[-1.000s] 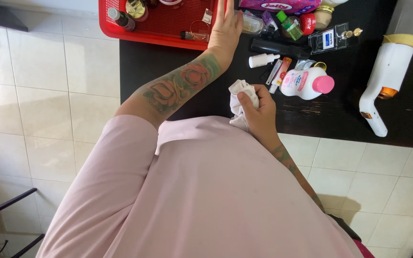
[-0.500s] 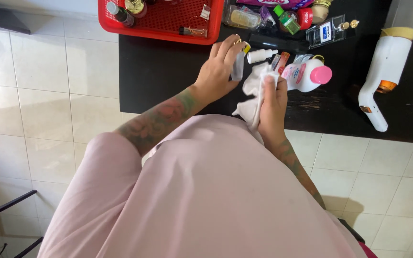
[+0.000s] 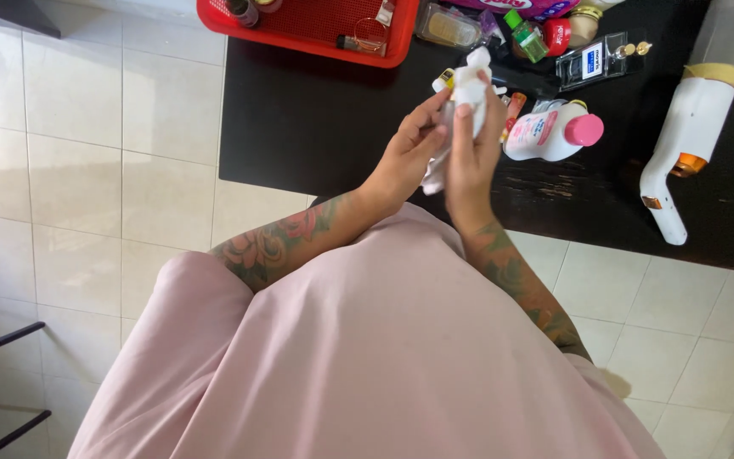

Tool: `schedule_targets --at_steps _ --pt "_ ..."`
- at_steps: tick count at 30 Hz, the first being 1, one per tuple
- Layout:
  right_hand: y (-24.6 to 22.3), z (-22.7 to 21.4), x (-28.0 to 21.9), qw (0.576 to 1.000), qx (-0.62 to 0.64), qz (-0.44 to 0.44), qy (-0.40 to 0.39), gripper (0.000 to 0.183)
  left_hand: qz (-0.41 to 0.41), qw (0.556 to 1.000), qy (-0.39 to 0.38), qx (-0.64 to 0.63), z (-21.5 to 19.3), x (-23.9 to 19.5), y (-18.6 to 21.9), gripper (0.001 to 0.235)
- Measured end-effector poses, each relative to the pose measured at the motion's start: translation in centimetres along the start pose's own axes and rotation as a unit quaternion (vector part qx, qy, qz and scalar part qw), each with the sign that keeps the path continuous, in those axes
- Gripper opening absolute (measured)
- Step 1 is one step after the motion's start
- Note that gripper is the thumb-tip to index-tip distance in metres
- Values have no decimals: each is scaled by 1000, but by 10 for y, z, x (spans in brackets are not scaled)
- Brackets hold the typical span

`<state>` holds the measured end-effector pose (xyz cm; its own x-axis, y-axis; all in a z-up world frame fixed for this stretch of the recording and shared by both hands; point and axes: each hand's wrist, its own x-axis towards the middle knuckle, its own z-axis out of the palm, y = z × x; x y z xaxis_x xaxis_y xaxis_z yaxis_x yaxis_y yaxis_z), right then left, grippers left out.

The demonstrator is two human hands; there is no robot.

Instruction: Wiping down cosmetic and toiletry bottles and jars with a cloth and placing them into a plastic basket.

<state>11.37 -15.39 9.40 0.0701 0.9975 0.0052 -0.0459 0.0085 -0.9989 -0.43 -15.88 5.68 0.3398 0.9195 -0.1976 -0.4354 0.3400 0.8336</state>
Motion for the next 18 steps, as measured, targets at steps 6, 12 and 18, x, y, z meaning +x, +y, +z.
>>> schedule_targets --at_steps 6,12,18 --pt "-16 19 -25 954 -227 -189 -44 47 -1 990 103 -97 11 1 9 54" --pt "-20 14 -10 979 -143 -143 35 49 54 997 47 -36 24 -21 12 41" --pt "-9 23 -24 962 -220 -152 58 46 70 993 45 -83 23 -8 6 43"
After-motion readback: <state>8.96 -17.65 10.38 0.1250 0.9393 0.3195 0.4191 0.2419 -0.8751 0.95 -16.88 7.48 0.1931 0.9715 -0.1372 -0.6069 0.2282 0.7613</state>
